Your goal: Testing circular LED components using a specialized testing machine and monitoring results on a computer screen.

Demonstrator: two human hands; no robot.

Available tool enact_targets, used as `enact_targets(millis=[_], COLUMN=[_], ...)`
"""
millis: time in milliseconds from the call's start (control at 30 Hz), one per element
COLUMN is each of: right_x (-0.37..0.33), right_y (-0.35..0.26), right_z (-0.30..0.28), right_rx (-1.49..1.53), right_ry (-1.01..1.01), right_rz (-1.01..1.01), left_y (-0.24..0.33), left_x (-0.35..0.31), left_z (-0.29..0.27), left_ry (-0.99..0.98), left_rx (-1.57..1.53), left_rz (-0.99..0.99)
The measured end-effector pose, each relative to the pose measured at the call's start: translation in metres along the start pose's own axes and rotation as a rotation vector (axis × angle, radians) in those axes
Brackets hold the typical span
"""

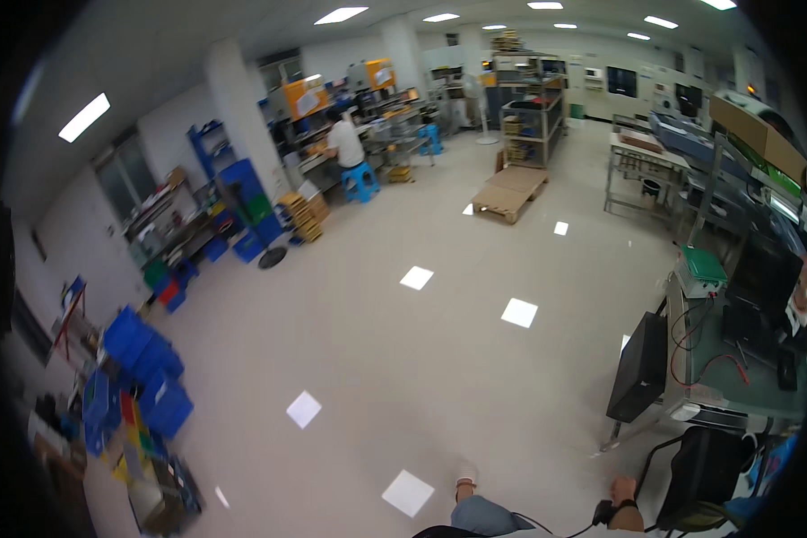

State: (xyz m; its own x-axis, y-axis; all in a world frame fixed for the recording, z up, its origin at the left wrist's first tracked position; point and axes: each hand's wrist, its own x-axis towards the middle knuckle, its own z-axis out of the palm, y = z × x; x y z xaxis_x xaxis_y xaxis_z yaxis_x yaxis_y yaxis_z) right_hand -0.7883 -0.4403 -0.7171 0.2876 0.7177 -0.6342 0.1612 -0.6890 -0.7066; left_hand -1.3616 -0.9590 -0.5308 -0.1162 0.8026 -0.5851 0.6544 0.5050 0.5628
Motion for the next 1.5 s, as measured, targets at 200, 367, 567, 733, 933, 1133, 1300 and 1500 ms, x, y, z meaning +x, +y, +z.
enact_targets(millis=[200,367,567,733,933,1133,1300,1500], right_x=[0.012,0.082,0.054,0.096,0.091,0.136,0.369,0.504], right_y=[-0.017,-0.205,-0.483,-0.468,-0.344,-0.347,-0.606,-1.074], right_z=[0.117,0.389,0.631,0.647,0.633,0.714,0.797,1.027], right_rx=[-1.662,-1.55,-0.477,-0.48,-0.187,-0.194,-1.177,-0.279], right_ry=[-0.245,-0.32,-0.407,-0.006,0.578,0.628,0.093,-0.187], right_rz=[-0.466,-1.056,-0.901,-0.592,0.395,0.513,-0.268,-0.59], left_y=[0.069,0.045,-0.134,-0.042,0.137,0.181,0.195,0.19], left_x=[0.189,0.257,0.477,0.688,0.823,0.952,1.003,1.12], left_z=[-0.242,-0.379,-0.572,-0.762,-0.908,-0.976,-1.05,-1.147], left_ry=[0.149,0.023,-0.075,-0.058,-0.099,-0.002,0.202,0.316], left_rx=[-0.385,-0.503,-0.285,0.02,0.293,0.167,-0.117,-0.251], left_rz=[-0.061,-0.007,0.008,0.338,0.458,0.467,0.368,0.178])
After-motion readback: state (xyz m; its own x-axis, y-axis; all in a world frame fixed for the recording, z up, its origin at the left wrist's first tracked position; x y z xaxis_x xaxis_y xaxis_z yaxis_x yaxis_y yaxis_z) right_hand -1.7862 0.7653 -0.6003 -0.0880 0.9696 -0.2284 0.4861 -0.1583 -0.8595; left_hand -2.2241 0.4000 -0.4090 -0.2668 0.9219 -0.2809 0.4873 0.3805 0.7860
